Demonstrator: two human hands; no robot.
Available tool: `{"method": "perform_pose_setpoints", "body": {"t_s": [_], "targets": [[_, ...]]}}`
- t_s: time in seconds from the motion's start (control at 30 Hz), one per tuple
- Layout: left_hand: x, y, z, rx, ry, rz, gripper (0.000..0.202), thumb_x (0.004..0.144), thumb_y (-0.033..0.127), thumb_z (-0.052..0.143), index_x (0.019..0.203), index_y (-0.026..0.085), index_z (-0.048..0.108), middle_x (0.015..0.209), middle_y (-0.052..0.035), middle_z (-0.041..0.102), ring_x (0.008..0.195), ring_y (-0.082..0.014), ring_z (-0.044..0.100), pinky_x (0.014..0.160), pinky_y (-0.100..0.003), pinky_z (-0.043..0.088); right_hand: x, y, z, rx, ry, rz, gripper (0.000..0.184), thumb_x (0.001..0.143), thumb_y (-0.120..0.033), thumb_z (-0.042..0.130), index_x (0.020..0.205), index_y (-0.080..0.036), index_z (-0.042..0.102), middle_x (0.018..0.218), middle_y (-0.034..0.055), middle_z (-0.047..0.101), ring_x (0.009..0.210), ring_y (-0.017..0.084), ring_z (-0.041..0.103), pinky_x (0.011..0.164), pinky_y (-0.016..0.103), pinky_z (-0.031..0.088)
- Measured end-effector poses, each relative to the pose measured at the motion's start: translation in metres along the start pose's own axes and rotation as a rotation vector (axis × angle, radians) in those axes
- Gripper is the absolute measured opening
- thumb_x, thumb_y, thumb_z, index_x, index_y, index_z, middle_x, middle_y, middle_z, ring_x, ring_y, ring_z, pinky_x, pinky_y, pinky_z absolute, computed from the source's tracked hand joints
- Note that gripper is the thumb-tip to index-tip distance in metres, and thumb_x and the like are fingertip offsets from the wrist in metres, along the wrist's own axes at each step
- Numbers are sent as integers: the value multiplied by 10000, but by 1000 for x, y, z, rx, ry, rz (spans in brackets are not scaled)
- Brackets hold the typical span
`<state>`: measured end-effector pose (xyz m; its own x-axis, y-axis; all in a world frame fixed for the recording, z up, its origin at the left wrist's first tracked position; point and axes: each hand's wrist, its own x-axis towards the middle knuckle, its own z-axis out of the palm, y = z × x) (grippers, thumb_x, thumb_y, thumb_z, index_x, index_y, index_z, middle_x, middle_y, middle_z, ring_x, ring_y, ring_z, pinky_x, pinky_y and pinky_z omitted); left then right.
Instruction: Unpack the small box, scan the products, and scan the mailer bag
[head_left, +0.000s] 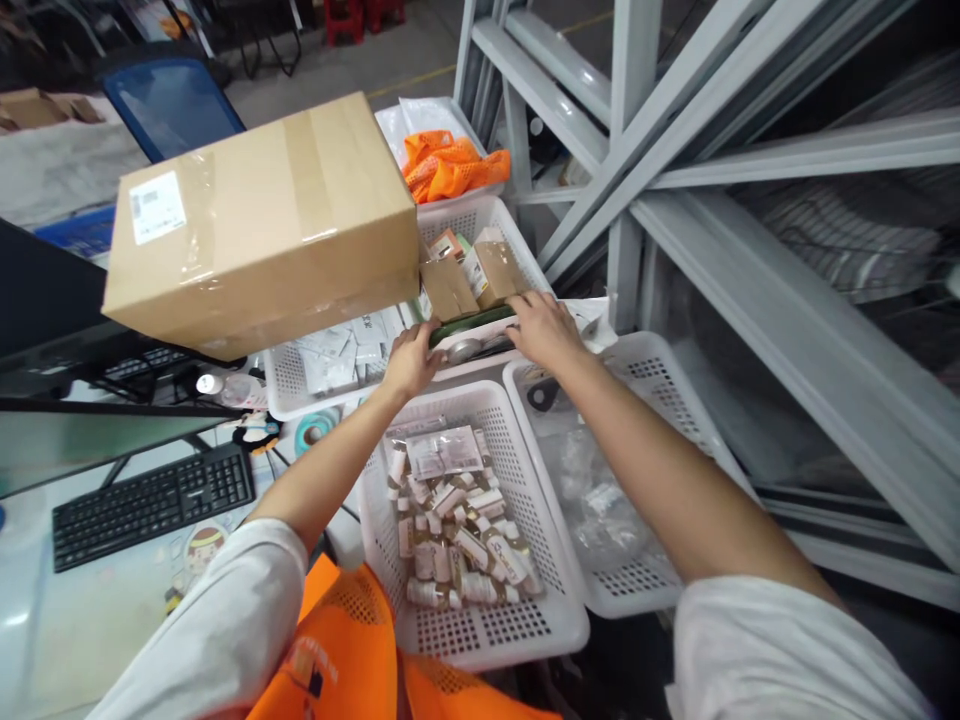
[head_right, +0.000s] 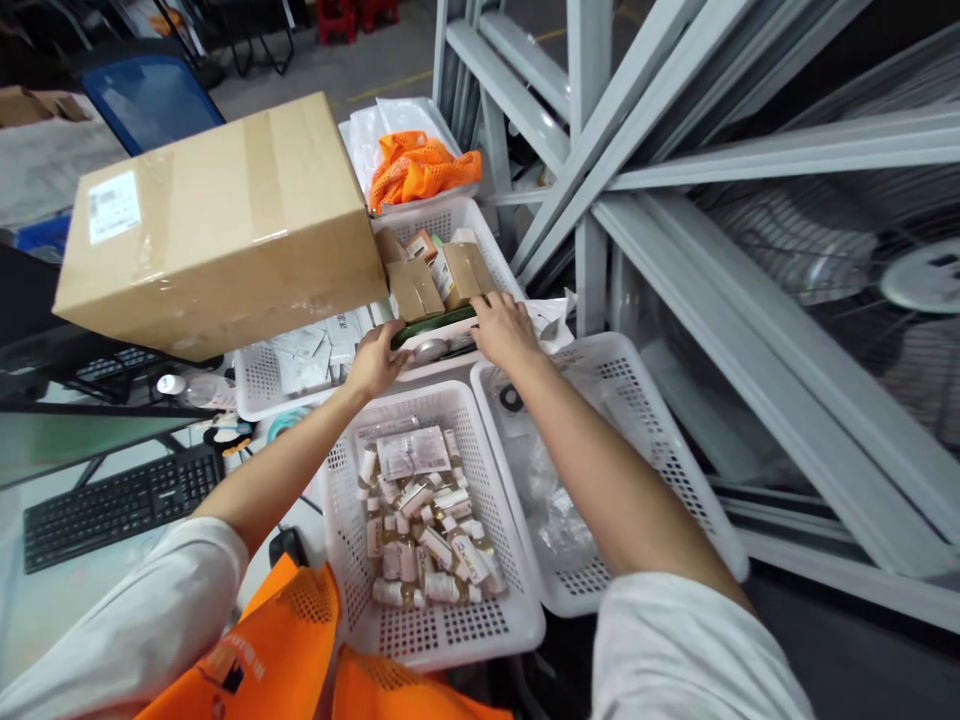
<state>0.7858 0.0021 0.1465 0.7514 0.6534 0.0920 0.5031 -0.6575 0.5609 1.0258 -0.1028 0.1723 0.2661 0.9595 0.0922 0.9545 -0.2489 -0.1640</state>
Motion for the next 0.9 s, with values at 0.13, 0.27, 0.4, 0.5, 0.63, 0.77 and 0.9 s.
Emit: {"method": "perform_pose_setpoints", "body": {"t_s": [0.13, 0.27, 0.4, 0.5, 0.63, 0.77, 0.9], "targets": [[2, 3, 2, 100, 22, 40, 406, 995, 212, 547, 1400, 178, 545, 1365, -145, 620, 1265, -306, 542, 1110, -421, 427, -10, 6, -1, 97, 36, 8, 513, 901, -253, 562, 1399, -131, 588, 1338, 196, 586, 1222, 365, 527, 1050, 572, 471], [-5, 6, 2, 109, 11, 32, 541, 962, 226, 594, 1487, 196, 469, 1438, -135, 580, 1292, -314, 524, 1127, -434, 419, -17, 1, -12, 156, 19, 62, 527, 894, -250, 554, 1401, -110, 595, 1348, 201, 598, 1240, 370, 538, 1078, 579, 470], [-25, 0, -17, 48, 49, 69, 638, 954, 282, 616, 1542, 193, 386, 1521, -156, 505, 1369, -315, 485, 1169, -461, 400, -45, -21, -38, 322, 223, 63, 481, 930, -285, 549, 1380, -127, 607, 1365, 190, 611, 1290, 344, 551, 1124, 552, 464], [-68, -11, -45, -24, 77, 109, 526, 976, 293, 562, 1480, 185, 458, 1491, -166, 530, 1392, -296, 489, 1186, -474, 402, -99, -56, -50, 513, 371, 106, 426, 963, -356, 568, 1347, -182, 625, 1299, 146, 665, 1199, 294, 632, 1062, 494, 529], [-164, -19, -97, -196, 46, 26, 321, 987, 351, 530, 1275, 244, 624, 1309, -134, 661, 1272, -281, 597, 1128, -495, 475, -194, -127, -30, 876, 321, 341, 356, 964, -428, 617, 1264, -241, 656, 1190, 101, 727, 1057, 251, 708, 940, 428, 604], [-265, -1, -171, -550, -33, -259, 315, 983, 500, 513, 869, 295, 722, 1152, -101, 720, 1081, -291, 689, 958, -512, 583, -263, -209, 13, 1106, 75, 448, 349, 944, -479, 633, 1200, -246, 677, 1055, 91, 758, 923, 248, 740, 822, 418, 640], [-343, 20, -240, -584, -198, -157, 512, 830, 775, 545, 641, 347, 754, 1206, -82, 726, 1130, -354, 682, 862, -531, 606, -288, -278, 46, 1163, -119, 352, 366, 944, -481, 624, 1220, -244, 672, 1084, 91, 757, 946, 249, 737, 864, 435, 634]]}}
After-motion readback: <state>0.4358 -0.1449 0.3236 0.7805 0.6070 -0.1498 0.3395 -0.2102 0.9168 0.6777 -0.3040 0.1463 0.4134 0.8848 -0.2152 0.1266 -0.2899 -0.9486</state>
